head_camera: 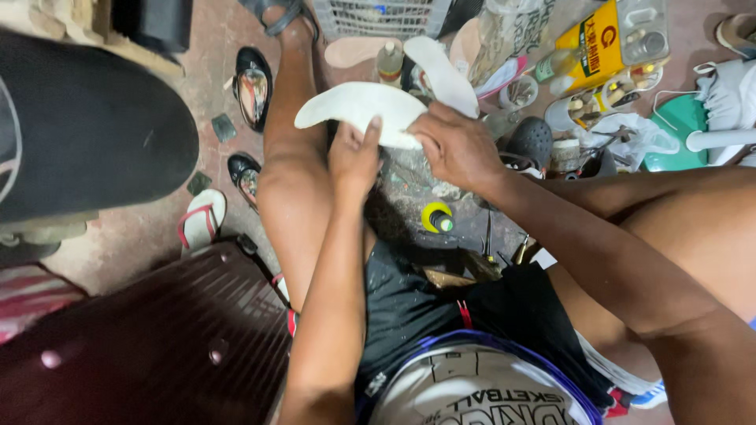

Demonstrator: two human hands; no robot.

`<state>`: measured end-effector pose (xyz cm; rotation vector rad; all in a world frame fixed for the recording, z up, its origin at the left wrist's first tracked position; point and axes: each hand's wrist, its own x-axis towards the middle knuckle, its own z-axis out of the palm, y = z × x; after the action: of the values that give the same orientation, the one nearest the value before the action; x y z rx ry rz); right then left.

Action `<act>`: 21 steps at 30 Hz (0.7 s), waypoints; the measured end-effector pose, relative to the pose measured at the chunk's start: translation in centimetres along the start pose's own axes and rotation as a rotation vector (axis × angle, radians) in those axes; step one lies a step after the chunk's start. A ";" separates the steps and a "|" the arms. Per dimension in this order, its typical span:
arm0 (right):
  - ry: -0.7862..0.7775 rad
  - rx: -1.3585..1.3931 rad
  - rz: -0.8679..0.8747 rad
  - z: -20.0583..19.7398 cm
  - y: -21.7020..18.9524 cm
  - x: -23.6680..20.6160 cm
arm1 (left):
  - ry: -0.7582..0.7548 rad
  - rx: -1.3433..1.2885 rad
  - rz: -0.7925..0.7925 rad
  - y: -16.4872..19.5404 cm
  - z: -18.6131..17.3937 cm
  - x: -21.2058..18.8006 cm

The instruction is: The person sits on the floor and uses a knife to trim and shape a white shoe sole. They hold the sole in one hand and carefully carve its edges, occasionally wiping the surface with a cloth. The workspace is cluttered with various shoe parts and tools.

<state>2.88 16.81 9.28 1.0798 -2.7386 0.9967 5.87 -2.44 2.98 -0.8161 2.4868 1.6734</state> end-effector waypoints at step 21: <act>-0.093 0.071 0.396 -9.9 2.8 -0.3 | -0.148 0.237 0.713 3.3 -3.2 0.0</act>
<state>-0.58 24.21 15.49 0.6112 -3.0893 1.1161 5.23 -4.29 7.07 0.2511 2.9694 1.4345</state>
